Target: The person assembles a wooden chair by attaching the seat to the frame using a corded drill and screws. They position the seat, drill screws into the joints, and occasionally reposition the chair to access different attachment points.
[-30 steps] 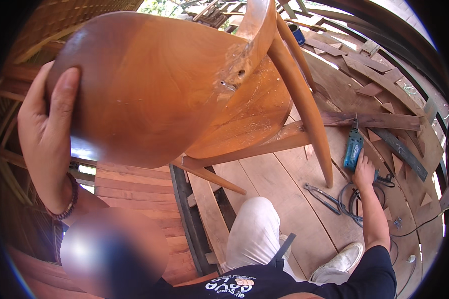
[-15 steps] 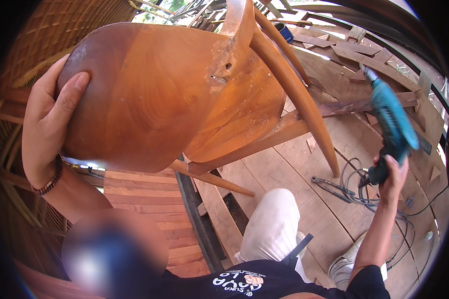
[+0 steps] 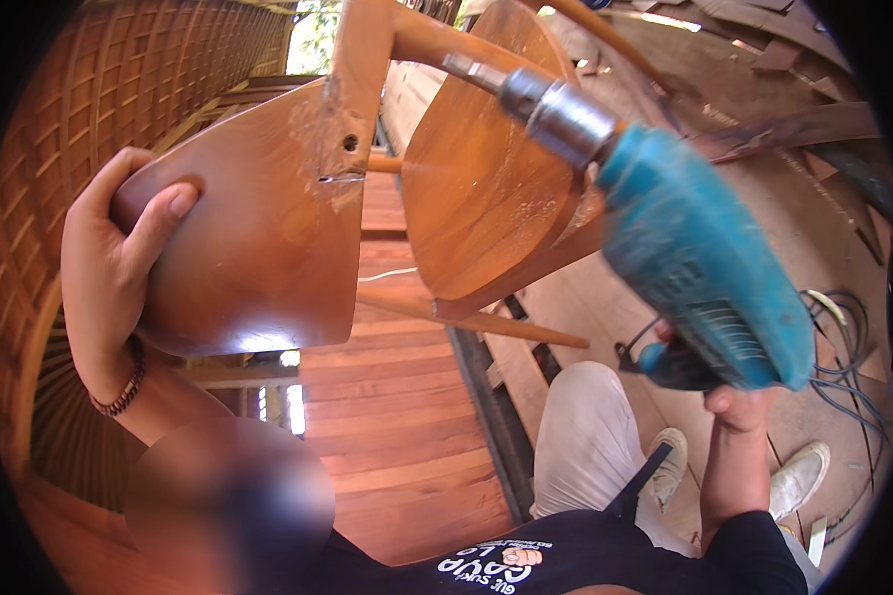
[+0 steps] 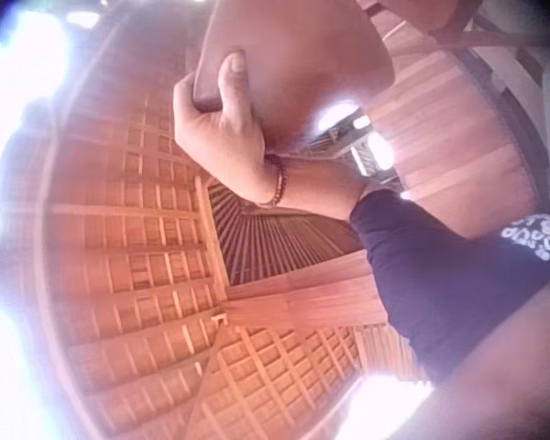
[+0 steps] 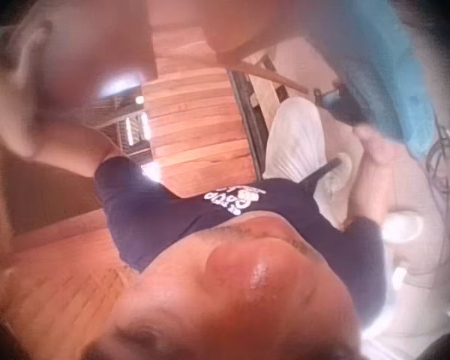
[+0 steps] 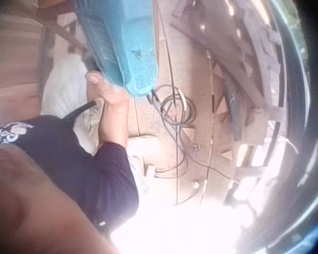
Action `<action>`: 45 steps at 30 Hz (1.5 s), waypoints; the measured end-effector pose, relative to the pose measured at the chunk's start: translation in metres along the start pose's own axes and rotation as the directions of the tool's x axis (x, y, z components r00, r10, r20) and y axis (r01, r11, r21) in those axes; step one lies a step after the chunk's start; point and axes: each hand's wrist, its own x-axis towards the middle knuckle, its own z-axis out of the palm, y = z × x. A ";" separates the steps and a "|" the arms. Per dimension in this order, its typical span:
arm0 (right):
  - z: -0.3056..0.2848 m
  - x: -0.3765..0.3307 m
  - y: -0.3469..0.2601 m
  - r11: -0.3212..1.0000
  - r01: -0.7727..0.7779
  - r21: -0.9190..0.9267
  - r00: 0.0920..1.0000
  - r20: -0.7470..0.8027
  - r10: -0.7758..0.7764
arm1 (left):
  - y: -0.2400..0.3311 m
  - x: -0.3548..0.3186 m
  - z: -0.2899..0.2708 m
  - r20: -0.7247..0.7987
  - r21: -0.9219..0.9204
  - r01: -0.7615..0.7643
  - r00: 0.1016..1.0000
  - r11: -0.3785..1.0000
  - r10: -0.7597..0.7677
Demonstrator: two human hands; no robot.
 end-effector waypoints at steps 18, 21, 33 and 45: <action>-0.011 0.004 0.143 0.785 -0.078 0.615 0.932 0.324 -0.162 | -0.009 -0.005 0.008 -0.120 0.002 0.016 0.993 1.000 -0.015; -0.010 0.012 0.134 0.834 -0.057 0.549 0.903 0.384 -0.191 | -0.007 -0.005 0.007 -0.126 -0.011 0.020 0.992 1.000 -0.021; 0.004 0.026 0.108 0.903 -0.052 0.427 0.924 0.363 -0.119 | -0.007 -0.007 0.004 -0.114 -0.032 0.032 0.993 0.999 -0.036; 0.010 0.056 0.083 0.978 -0.043 0.204 0.982 0.190 0.003 | 0.030 0.016 0.015 0.028 0.025 0.039 0.999 0.999 -0.040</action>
